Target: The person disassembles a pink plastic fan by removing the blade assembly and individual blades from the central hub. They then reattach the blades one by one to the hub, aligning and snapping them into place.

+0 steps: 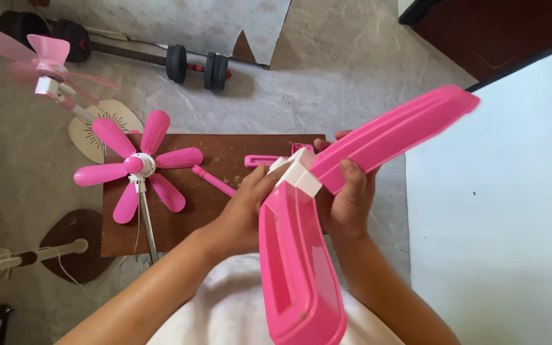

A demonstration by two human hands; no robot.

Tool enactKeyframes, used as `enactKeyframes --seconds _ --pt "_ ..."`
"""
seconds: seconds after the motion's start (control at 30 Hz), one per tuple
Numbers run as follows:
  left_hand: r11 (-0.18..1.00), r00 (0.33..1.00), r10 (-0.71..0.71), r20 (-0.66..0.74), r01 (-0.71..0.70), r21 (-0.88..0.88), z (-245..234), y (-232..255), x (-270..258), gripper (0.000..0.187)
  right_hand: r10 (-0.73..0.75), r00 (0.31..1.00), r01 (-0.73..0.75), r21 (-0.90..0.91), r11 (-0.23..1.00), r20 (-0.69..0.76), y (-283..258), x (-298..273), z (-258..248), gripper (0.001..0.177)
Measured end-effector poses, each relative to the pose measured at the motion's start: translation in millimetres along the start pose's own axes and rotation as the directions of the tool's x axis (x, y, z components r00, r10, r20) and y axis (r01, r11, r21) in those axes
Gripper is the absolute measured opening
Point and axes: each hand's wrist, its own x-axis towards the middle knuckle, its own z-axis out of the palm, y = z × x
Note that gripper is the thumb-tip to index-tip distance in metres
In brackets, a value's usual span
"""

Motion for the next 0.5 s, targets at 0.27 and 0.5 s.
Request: enactKeyframes --seconds 0.27,0.5 --pt "0.985 0.997 0.039 -0.06 -0.048 -0.163 6 -24 -17 0.094 0.05 0.996 -0.056 -0.077 0.995 -0.073 11 4 5 0.062" --pt "0.584 0.95 -0.311 0.025 0.212 -0.784 10 -67 -37 0.083 0.295 0.895 -0.166 -0.365 0.916 0.335 -6 21 -16 0.075"
